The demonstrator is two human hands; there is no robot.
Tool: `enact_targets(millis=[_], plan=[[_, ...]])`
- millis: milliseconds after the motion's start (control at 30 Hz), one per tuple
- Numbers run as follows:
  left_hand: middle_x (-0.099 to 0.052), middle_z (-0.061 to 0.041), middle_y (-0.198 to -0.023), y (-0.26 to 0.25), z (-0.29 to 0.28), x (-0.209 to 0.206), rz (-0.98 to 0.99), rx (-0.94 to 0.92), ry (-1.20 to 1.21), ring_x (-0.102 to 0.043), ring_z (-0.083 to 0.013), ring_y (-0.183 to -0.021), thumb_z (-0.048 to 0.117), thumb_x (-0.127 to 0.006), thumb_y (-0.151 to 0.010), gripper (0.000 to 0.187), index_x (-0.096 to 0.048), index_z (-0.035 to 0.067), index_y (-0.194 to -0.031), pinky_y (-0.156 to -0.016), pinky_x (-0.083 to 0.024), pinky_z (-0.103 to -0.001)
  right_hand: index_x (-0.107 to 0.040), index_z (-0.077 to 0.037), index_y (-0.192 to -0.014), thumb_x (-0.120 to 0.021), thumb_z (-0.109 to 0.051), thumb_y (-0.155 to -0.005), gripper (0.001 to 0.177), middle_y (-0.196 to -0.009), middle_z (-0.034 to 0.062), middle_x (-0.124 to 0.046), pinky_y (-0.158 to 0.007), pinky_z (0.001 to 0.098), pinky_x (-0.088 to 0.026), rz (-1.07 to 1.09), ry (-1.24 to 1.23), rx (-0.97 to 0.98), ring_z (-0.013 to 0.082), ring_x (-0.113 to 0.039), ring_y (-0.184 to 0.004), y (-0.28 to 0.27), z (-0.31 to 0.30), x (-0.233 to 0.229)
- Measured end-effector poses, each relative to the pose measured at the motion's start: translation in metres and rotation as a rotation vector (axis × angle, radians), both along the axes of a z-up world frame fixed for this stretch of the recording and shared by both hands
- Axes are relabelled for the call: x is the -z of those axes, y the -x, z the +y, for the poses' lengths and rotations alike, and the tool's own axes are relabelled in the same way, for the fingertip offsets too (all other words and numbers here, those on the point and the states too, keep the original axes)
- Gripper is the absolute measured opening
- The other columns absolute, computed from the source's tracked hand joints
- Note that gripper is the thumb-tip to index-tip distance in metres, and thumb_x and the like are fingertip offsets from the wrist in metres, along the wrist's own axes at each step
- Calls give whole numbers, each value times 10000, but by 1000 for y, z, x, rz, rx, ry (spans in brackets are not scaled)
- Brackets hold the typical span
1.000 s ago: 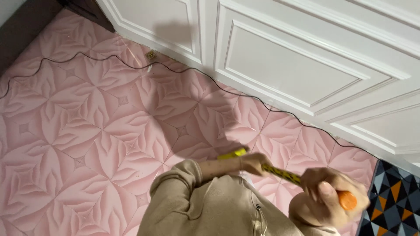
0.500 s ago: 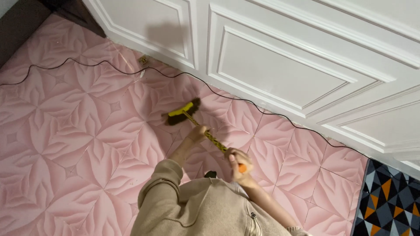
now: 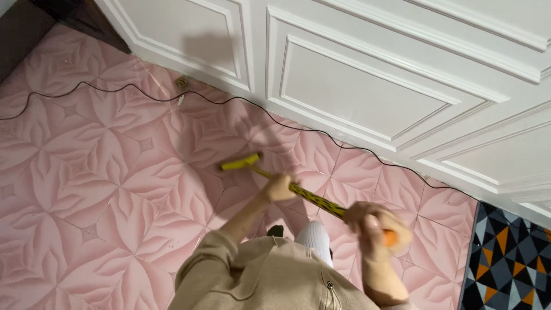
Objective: Sweeping a tiled floor with a broom.
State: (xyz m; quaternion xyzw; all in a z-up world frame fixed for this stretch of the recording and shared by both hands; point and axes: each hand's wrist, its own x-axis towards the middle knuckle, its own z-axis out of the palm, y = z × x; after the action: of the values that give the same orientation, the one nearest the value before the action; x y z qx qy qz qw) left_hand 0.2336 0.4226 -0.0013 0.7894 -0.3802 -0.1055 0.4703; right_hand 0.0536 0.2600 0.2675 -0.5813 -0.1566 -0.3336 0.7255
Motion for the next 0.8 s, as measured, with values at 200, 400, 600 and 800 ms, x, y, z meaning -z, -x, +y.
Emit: enact_targets(millis=[200, 400, 600, 800], plan=[[-557, -149, -512, 48, -9, -42, -150, 84, 52, -497, -271, -405, 200, -717, -884, 362, -578, 74, -574, -461, -400, -430, -445, -55, -682, -632, -120, -952, 335, -575, 35, -495, -449, 310, -478, -105, -11, -181, 137, -487, -450, -6, 3, -65], [-548, -220, -596, -5, 25, 30, 92, 2, 11, -434, -236, -472, 227, -740, -943, 388, -592, 27, -645, -508, -390, -409, -484, -49, -731, -624, -16, -915, 233, -625, 64, -558, -527, 370, -529, -117, 259, -377, 234, -613, -533, -57, 37, -16], [-694, -137, -689, -77, 62, 32, 388, -62, 157, -655, -171, -624, 188, -672, -863, 199, -657, 35, -736, -577, -522, -345, -491, -57, -613, -569, 45, -754, 191, -563, 89, -571, -436, 313, -495, -277, 319, -231, 204, -561, -445, -106, 69, 119], [-667, -166, -732, -169, 91, 120, -42, -74, -157, -640, -266, -673, 163, -713, -856, 184, -626, 18, -784, -634, -499, -403, -411, -69, -593, -549, 62, -821, 296, -551, 82, -487, -434, 358, -411, -252, 247, -265, 222, -506, -442, -152, 84, 157]])
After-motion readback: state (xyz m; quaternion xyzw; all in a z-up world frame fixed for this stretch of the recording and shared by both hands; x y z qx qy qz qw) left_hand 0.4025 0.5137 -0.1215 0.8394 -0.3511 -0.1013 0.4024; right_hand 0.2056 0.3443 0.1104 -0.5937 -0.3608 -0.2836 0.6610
